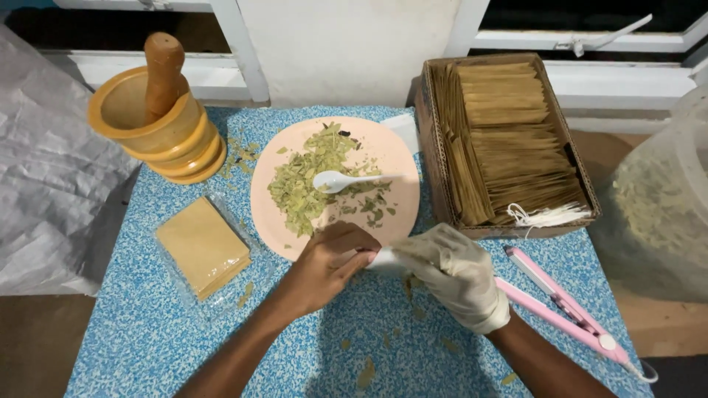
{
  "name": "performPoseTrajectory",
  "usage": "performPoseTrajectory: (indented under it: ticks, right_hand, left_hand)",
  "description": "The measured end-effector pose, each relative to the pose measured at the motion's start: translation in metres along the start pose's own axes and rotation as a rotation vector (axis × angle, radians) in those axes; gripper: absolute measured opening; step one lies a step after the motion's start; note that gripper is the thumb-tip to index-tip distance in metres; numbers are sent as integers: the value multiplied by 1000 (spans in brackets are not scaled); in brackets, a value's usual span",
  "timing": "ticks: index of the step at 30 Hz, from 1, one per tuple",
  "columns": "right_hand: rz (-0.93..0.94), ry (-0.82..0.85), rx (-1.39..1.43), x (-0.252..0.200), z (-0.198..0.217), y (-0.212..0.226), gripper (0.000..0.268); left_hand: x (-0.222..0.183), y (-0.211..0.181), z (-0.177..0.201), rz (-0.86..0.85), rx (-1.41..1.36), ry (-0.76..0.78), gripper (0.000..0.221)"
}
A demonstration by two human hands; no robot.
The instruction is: Packaging dried tea leaves into small paper bags and sealing them with a heat sealer.
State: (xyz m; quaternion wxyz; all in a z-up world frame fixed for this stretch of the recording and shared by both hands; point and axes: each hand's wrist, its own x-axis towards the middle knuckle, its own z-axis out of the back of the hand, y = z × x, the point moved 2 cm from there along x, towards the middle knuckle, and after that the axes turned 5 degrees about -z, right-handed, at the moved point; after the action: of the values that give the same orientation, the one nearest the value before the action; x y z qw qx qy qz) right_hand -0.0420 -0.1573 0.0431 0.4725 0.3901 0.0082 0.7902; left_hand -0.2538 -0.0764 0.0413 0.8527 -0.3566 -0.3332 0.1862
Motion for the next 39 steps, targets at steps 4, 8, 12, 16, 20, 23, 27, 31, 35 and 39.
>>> performPoseTrajectory:
  ticks: [4, 8, 12, 16, 20, 23, 27, 31, 35, 39]
  right_hand:
    - [38, -42, -4, -2, 1, -3, 66]
    - [97, -105, 2, -1, 0, -6, 83]
    - [148, -166, 1, 8, -3, -8, 101]
    - [174, -203, 7, 5, -1, -8, 113]
    - [188, -220, 53, -13, -9, -25, 102]
    - [133, -215, 112, -13, -9, -22, 68]
    - [103, -238, 234, -12, -11, -19, 74]
    - [185, -280, 238, -1, -7, -12, 91]
    - [122, -251, 326, 6, -3, -10, 45]
    - [87, -265, 86, -4, -2, -12, 23]
  left_hand:
    - [2, 5, -5, -40, 49, 23, 8]
    - [-4, 4, -4, -103, 252, 69, 16]
    - [-14, 37, 1, -128, 612, 58, 17]
    - [-3, 5, 6, -108, 493, -106, 26]
    - [-10, 5, -21, 180, 43, 67, 67]
    - [-15, 12, -36, 254, -91, -25, 43]
    - [-18, 17, -43, 441, -165, -89, 28]
    - [-21, 17, -44, 544, -229, -57, 28]
    - [-15, 13, -39, 534, -186, -84, 26]
    - [-12, 15, -36, 302, -155, -151, 17]
